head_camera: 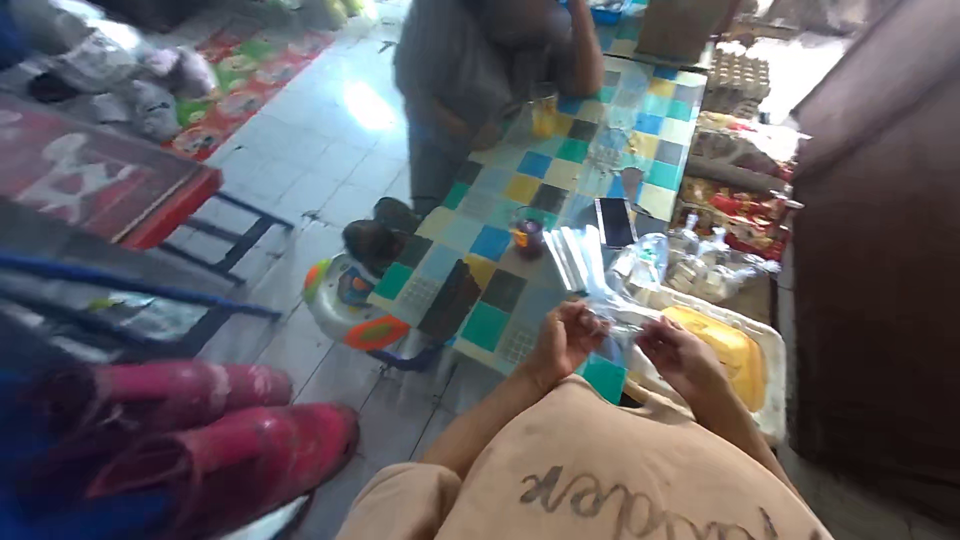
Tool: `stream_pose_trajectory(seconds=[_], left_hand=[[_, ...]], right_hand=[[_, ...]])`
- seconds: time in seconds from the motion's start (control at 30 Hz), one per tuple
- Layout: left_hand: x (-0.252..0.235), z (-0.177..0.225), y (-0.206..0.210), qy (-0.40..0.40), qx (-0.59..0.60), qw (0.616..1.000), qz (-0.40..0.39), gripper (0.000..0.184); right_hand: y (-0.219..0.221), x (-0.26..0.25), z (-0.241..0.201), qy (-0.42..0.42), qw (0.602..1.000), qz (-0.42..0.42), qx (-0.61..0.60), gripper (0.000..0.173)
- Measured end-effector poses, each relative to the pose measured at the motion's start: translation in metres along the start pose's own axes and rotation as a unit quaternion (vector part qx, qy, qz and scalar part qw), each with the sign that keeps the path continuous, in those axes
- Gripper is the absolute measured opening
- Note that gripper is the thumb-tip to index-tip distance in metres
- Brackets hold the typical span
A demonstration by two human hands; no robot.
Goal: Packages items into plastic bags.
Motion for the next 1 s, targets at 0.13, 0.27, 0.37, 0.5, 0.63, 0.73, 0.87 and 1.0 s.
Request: stream_pose_trajectory(seconds=[0.13, 0.27, 0.37, 0.5, 0.63, 0.73, 0.87, 1.0], left_hand=[[0.004, -0.003, -0.001, 0.043, -0.201, 0.979, 0.006, 0.018], [0.006, 0.002, 0.006, 0.098, -0.217, 0.97, 0.047, 0.014], [0.011, 0.011, 0.001, 0.058, -0.396, 0.913, -0.081, 0.015], [0.019, 0.017, -0.01, -0.028, -0.469, 0.848, -0.245, 0.017], [0.014, 0.021, -0.014, -0.009, -0.136, 0.98, -0.143, 0.031], [0.01, 0.012, -0.013, -0.012, -0.06, 0.992, -0.109, 0.031], [0.018, 0.016, -0.011, -0.021, -0.274, 0.949, -0.153, 0.012], [0.011, 0.01, -0.017, -0.032, -0.309, 0.946, -0.094, 0.013]], right_hand=[[0.013, 0.009, 0.006, -0.055, 0.989, -0.105, 0.091, 0.021], [0.024, 0.012, 0.015, -0.11, 0.908, -0.144, 0.378, 0.026], [0.014, 0.006, 0.01, 0.053, 0.984, -0.11, 0.132, 0.023], [0.007, 0.019, 0.008, 0.15, 0.983, -0.101, 0.006, 0.051], [0.008, 0.024, 0.021, 0.12, 0.958, -0.243, 0.094, 0.036], [0.011, 0.015, 0.023, 0.083, 0.952, -0.234, 0.177, 0.019], [0.007, 0.002, 0.008, 0.063, 0.975, -0.188, 0.097, 0.028], [0.022, 0.014, 0.01, 0.07, 0.983, -0.161, 0.043, 0.046]])
Point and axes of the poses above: each hand's wrist, its own x-axis away from the middle knuckle, its own y-axis out of the palm, z = x × y, the point moved 4 cm from there along -x, towards the middle knuckle, and after that the axes turned 7 degrees about -z, right-handed, at the moved point
